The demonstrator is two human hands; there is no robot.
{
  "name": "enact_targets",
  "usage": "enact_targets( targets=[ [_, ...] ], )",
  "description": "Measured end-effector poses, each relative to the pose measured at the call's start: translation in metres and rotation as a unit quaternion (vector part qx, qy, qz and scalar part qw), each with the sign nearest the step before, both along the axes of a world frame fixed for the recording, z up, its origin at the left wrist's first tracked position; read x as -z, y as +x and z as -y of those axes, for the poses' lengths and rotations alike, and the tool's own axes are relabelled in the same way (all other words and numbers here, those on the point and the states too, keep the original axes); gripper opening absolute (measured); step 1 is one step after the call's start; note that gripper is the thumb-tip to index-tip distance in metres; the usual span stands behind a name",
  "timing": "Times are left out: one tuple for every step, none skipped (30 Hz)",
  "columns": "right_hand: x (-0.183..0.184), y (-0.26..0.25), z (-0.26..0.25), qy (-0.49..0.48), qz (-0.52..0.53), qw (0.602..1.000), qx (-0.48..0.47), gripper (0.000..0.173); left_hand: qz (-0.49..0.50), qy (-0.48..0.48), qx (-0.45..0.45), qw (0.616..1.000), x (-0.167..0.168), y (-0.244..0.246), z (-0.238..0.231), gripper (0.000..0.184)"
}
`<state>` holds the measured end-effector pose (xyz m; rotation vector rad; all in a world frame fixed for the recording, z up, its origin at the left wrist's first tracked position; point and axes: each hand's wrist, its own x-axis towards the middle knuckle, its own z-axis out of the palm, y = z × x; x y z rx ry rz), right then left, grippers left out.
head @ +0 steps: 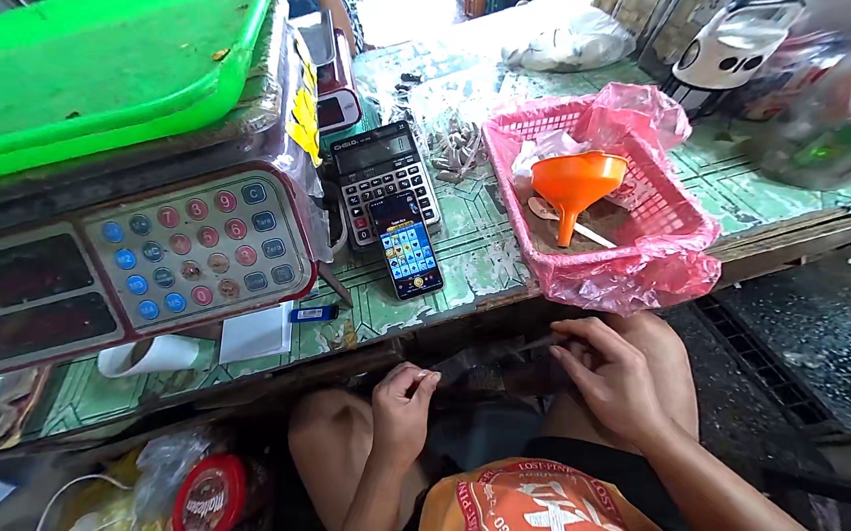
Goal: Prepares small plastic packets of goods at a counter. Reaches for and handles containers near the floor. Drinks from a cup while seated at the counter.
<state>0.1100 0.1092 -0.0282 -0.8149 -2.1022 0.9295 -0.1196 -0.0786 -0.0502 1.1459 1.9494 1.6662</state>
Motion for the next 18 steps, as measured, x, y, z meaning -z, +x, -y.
enact_targets(
  targets=[
    [-0.01,-0.002,0.004,0.013,-0.031,0.999,-0.034,0.024,-0.013,-0.012,0.023,1.0,-0.001,0.004,-0.002,0.011],
    [-0.021,-0.006,0.011,-0.015,-0.04,0.995,-0.085,0.026,-0.016,-0.02,0.055,0.998,-0.002,0.01,-0.005,0.01],
    [-0.03,-0.012,0.018,-0.073,-0.025,0.986,-0.146,0.034,-0.015,-0.021,0.089,0.996,-0.006,0.017,-0.009,0.01],
    [-0.034,-0.021,0.023,-0.141,0.009,0.968,-0.206,0.043,-0.012,-0.015,0.118,0.993,-0.01,0.024,-0.014,0.011],
    [-0.034,-0.03,0.025,-0.205,0.042,0.944,-0.255,0.049,-0.011,-0.006,0.138,0.99,-0.013,0.03,-0.019,0.011],
    [-0.031,-0.038,0.026,-0.254,0.064,0.922,-0.286,0.048,-0.014,0.006,0.144,0.99,-0.017,0.033,-0.023,0.01],
    [-0.027,-0.044,0.026,-0.287,0.068,0.909,-0.294,0.041,-0.018,0.014,0.139,0.99,-0.02,0.034,-0.026,0.007],
    [-0.024,-0.047,0.025,-0.306,0.062,0.905,-0.29,0.032,-0.025,0.017,0.129,0.991,-0.023,0.031,-0.029,0.003],
    [-0.022,-0.049,0.024,-0.321,0.05,0.904,-0.279,0.022,-0.034,0.015,0.119,0.992,-0.026,0.027,-0.03,0.006],
    [-0.021,-0.05,0.024,-0.334,0.034,0.902,-0.271,0.015,-0.046,0.011,0.113,0.993,-0.028,0.023,-0.03,0.013],
    [-0.021,-0.05,0.025,-0.347,0.018,0.898,-0.268,0.012,-0.051,0.007,0.114,0.992,-0.028,0.02,-0.03,0.019],
    [-0.021,-0.05,0.025,-0.36,0.003,0.893,-0.27,0.01,-0.044,0.008,0.122,0.992,-0.03,0.018,-0.03,0.021],
    [-0.021,-0.051,0.024,-0.371,-0.014,0.887,-0.275,0.011,-0.023,0.013,0.135,0.991,-0.032,0.016,-0.03,0.019],
    [-0.021,-0.052,0.023,-0.38,-0.033,0.881,-0.279,0.012,0.009,0.018,0.152,0.988,-0.036,0.013,-0.029,0.014],
    [-0.02,-0.052,0.022,-0.385,-0.052,0.879,-0.278,0.012,0.051,0.024,0.17,0.984,-0.04,0.011,-0.029,0.009],
    [-0.019,-0.054,0.021,-0.385,-0.072,0.879,-0.273,0.012,0.098,0.032,0.182,0.978,-0.042,0.009,-0.03,0.008],
    [-0.019,-0.055,0.02,-0.385,-0.09,0.879,-0.266,0.012,0.144,0.042,0.186,0.971,-0.044,0.006,-0.031,0.009],
    [-0.019,-0.056,0.019,-0.391,-0.105,0.878,-0.255,0.012,0.184,0.055,0.177,0.965,-0.044,0.004,-0.031,0.01]
  ],
)
